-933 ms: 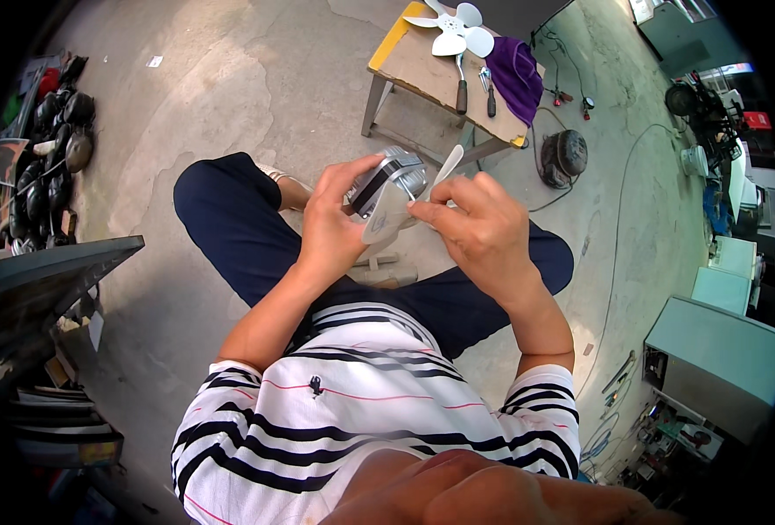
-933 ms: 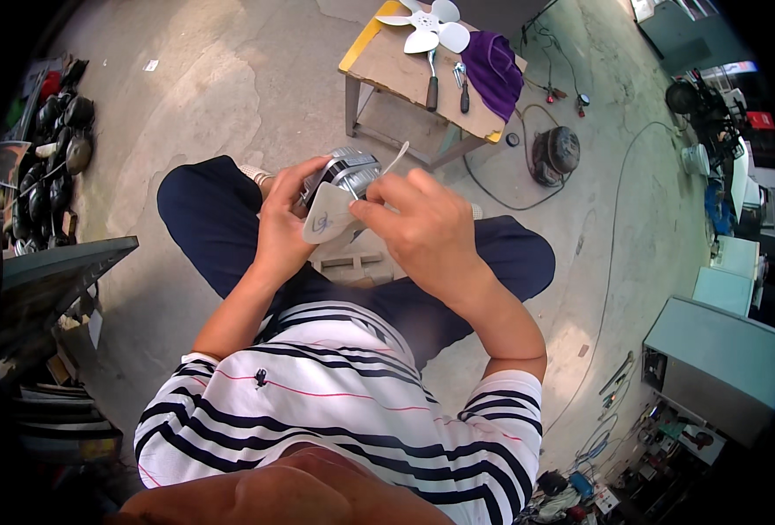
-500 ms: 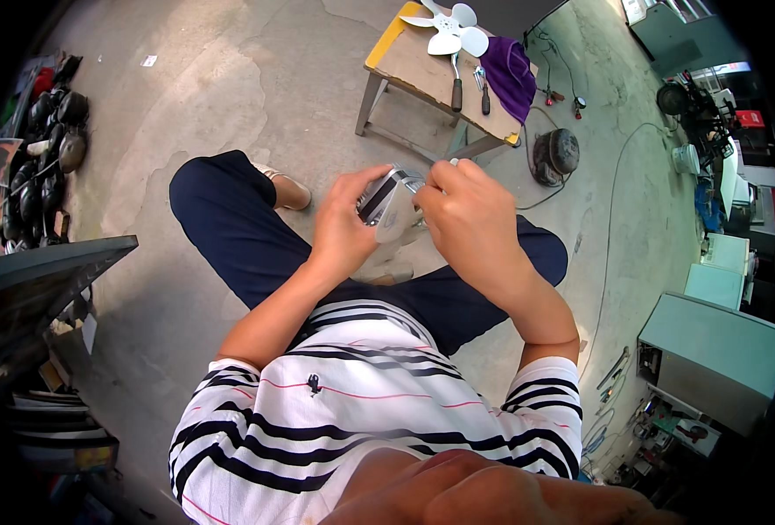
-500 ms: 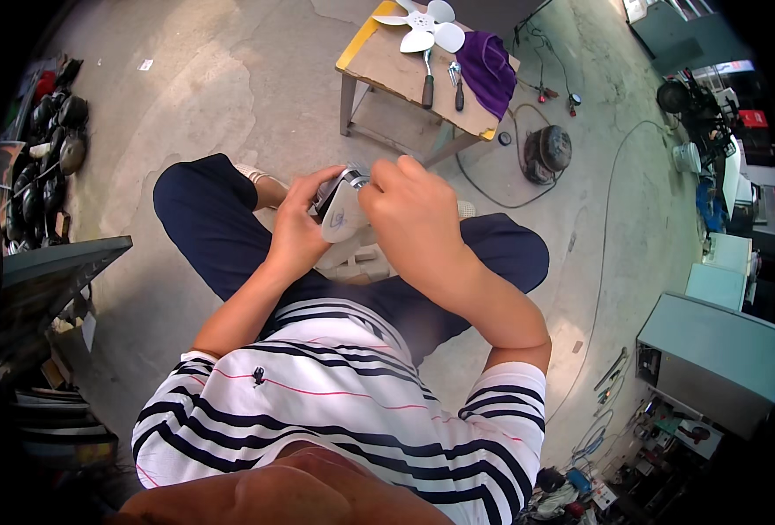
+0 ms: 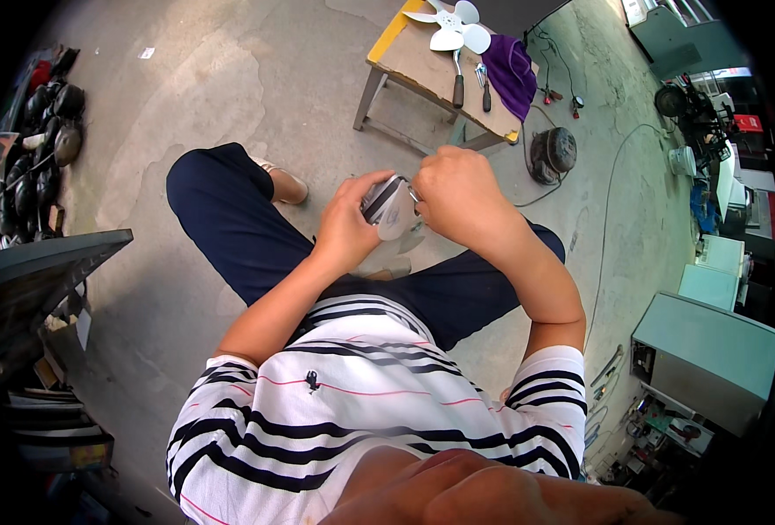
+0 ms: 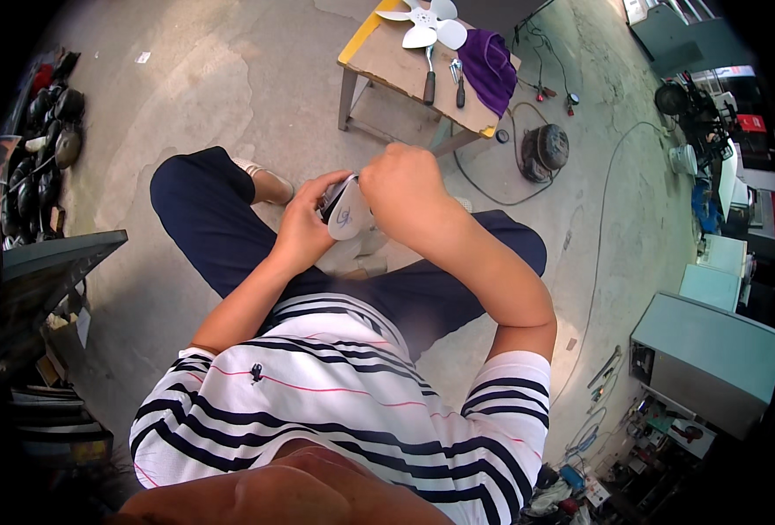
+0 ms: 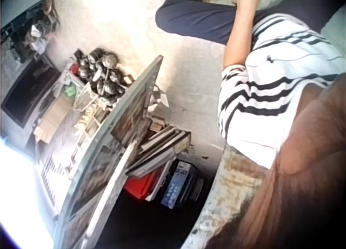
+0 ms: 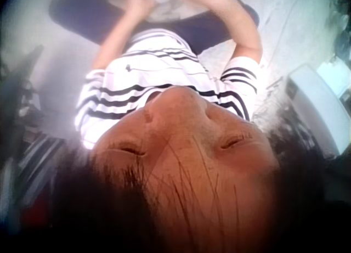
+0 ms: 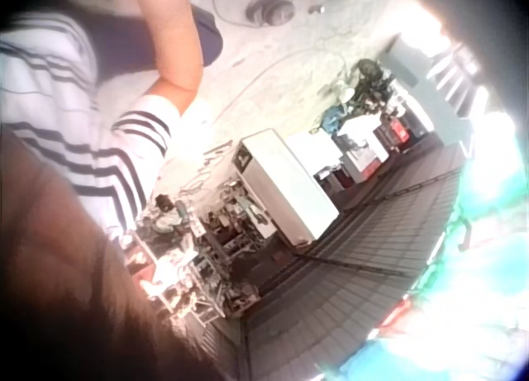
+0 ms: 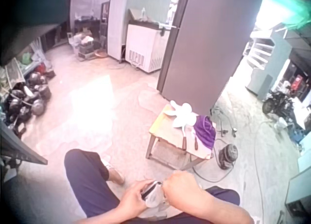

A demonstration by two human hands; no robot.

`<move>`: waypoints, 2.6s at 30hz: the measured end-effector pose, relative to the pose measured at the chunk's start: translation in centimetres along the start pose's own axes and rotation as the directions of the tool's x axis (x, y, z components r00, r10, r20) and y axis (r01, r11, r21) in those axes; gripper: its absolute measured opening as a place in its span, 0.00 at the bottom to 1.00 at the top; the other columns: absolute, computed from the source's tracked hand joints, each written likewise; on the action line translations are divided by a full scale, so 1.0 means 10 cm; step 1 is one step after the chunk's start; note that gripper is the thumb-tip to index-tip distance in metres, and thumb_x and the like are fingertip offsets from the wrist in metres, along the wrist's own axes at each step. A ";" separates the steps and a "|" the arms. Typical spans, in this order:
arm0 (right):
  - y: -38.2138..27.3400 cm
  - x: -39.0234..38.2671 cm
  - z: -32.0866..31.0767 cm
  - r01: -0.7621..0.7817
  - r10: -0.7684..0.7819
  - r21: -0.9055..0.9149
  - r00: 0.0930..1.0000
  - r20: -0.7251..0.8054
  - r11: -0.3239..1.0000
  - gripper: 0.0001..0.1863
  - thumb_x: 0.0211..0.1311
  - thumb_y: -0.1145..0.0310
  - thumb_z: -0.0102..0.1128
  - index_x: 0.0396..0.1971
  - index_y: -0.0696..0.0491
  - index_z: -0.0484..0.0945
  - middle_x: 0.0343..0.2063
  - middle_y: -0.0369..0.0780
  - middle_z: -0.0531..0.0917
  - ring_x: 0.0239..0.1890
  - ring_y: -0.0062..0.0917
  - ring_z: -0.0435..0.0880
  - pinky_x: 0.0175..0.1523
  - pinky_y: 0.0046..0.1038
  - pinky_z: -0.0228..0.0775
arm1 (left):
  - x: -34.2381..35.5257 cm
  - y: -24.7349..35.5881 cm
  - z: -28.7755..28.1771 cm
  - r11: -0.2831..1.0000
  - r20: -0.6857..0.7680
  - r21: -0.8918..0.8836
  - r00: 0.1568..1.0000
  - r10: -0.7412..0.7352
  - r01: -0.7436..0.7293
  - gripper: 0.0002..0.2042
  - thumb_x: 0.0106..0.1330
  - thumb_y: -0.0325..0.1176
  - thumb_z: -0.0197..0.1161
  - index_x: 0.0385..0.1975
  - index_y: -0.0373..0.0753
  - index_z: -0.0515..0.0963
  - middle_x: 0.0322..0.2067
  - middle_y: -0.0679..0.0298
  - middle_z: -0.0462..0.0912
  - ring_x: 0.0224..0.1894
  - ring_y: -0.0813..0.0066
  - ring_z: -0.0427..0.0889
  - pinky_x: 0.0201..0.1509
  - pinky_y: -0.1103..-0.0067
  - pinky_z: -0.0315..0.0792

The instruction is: The person manipulates a small fan motor and plastic fan blade by hand, using a screwdriver to tighten components and fitting the blades onto the shaft.

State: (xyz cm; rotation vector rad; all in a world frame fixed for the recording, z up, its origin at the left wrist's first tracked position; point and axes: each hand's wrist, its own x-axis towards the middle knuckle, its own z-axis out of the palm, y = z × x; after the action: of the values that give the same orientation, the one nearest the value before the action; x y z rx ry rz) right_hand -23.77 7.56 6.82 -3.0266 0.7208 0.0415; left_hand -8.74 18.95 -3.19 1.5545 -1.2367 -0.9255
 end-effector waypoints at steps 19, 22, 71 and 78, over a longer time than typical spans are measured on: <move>0.15 0.23 -0.11 -0.015 0.015 0.003 0.998 0.067 1.000 0.07 0.42 0.66 0.75 0.21 0.52 0.86 0.25 0.42 0.85 0.34 0.38 0.87 0.37 0.38 0.77 | 0.01 0.11 0.02 0.980 0.074 -0.164 0.992 -0.102 0.114 0.38 0.54 0.34 0.78 0.68 0.48 0.72 0.55 0.51 0.78 0.58 0.54 0.80 0.62 0.69 0.75; 0.32 0.33 -0.22 -0.105 0.023 0.246 0.949 0.314 0.964 0.12 0.51 0.61 0.77 0.28 0.53 0.85 0.23 0.37 0.84 0.32 0.30 0.86 0.36 0.30 0.76 | 0.01 0.04 -0.01 0.991 0.076 -0.134 0.997 0.007 0.003 0.38 0.54 0.34 0.78 0.69 0.49 0.71 0.56 0.51 0.77 0.59 0.55 0.79 0.63 0.69 0.74; 0.75 0.09 -0.03 -0.171 -0.030 0.868 0.977 0.209 0.466 0.09 0.68 0.72 0.64 0.44 0.56 0.89 0.37 0.35 0.85 0.40 0.19 0.82 0.47 0.25 0.75 | 0.22 0.40 -0.30 0.831 0.412 0.257 0.834 0.367 -0.493 0.22 0.65 0.29 0.68 0.54 0.67 0.81 0.62 0.52 0.70 0.58 0.49 0.79 0.55 0.64 0.78; 0.91 0.12 -0.11 -0.143 0.027 0.880 0.989 0.146 0.452 0.10 0.70 0.71 0.63 0.46 0.55 0.89 0.37 0.34 0.86 0.41 0.18 0.82 0.49 0.24 0.74 | 0.53 0.48 -0.34 0.748 0.441 0.347 0.802 0.403 -0.566 0.20 0.66 0.31 0.67 0.54 0.69 0.81 0.61 0.52 0.71 0.58 0.50 0.78 0.54 0.65 0.79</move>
State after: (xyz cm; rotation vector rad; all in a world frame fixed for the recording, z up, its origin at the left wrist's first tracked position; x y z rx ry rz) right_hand -26.75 -1.13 7.64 -1.9252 0.6007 -0.1305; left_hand -5.84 14.09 2.28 1.3167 -2.1290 -0.5705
